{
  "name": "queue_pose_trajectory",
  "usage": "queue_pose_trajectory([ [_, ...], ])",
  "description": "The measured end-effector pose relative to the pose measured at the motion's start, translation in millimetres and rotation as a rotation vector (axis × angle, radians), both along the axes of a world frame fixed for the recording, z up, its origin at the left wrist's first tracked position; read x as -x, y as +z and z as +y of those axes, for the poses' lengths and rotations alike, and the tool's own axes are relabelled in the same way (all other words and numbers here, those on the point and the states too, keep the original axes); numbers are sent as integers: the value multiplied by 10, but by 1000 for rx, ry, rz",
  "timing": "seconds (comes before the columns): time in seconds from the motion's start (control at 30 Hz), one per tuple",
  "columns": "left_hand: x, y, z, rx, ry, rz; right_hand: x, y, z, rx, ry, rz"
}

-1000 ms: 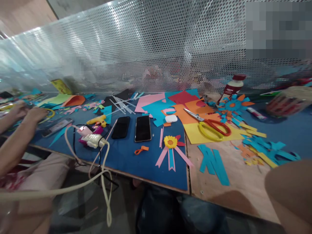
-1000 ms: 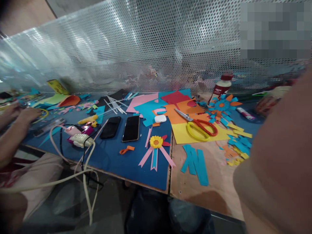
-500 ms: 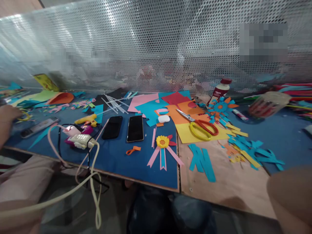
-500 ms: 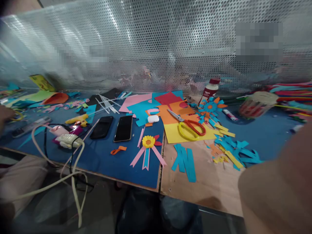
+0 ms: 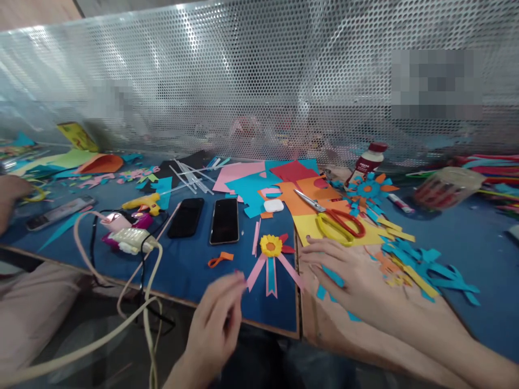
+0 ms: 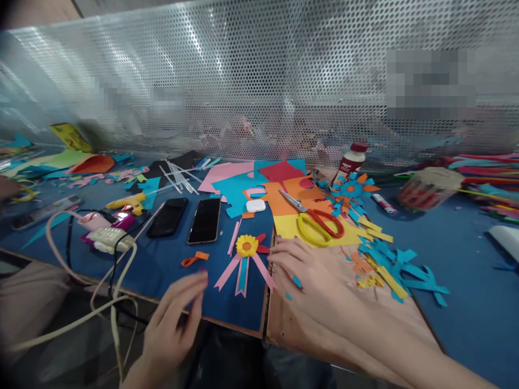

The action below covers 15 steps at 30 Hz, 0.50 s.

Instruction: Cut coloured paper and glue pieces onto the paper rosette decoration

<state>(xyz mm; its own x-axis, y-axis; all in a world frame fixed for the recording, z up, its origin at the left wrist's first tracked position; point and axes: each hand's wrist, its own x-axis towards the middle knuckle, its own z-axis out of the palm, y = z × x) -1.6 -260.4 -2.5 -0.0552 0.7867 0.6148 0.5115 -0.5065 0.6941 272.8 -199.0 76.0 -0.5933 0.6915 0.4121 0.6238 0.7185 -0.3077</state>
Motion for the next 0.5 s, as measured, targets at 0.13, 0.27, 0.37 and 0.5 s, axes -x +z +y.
queue_pose_trajectory([
  [0.13,147,-35,289,0,218,298,-56,-129,-3,-25,-51,-50],
  [0.27,271,54,372,179,189,209,-154,-177,89,-34,-82,-36],
  [0.37,326,87,220,227,-53,-220,-240,-230,173,-15,-139,33],
  [0.5,388,-6,-76,197,-386,-995,-304,-288,218,37,-194,71],
])
